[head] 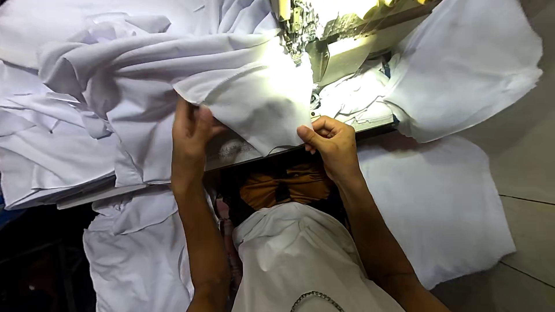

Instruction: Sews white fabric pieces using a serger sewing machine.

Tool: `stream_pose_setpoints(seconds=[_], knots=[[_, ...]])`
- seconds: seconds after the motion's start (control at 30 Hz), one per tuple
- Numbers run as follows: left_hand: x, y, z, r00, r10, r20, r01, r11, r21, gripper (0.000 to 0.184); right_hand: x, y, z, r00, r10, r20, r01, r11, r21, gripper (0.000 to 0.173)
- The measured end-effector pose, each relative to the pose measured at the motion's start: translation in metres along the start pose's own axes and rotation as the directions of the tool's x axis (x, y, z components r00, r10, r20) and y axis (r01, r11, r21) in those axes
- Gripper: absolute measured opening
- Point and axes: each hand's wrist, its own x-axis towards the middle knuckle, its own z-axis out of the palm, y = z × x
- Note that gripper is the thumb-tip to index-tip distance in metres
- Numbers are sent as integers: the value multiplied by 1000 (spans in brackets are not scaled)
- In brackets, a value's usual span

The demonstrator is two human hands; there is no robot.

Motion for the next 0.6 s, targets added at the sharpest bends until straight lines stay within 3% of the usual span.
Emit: stream_pose_setpoints(seconds=[0.1, 0.17, 0.3, 0.4, 0.6], knots=[[-23, -10, 21, 1000, -22, 3, 21, 986, 164, 62, -1, -1, -5, 1000, 6, 1, -6, 1000, 17, 19], [-29, -19, 36, 995, -90, 31, 82, 974, 212, 61, -2, -1, -6, 1000, 25, 1, -25, 999, 44, 20], [-37, -23, 50, 986, -158, -57, 166, 973, 160, 28, -4, -2, -10, 1000, 30, 4, -30, 998, 48, 22], [-43, -16, 42, 985, -158, -64, 162, 985, 61, 18, -6, -5, -15, 1000, 11, -20, -12, 1000, -16, 15], [-50, -5, 41, 979, -190, -75, 189, 982, -14, 18, -7, -9, -17, 998, -48, -28, 45, 994, -101, 9]])
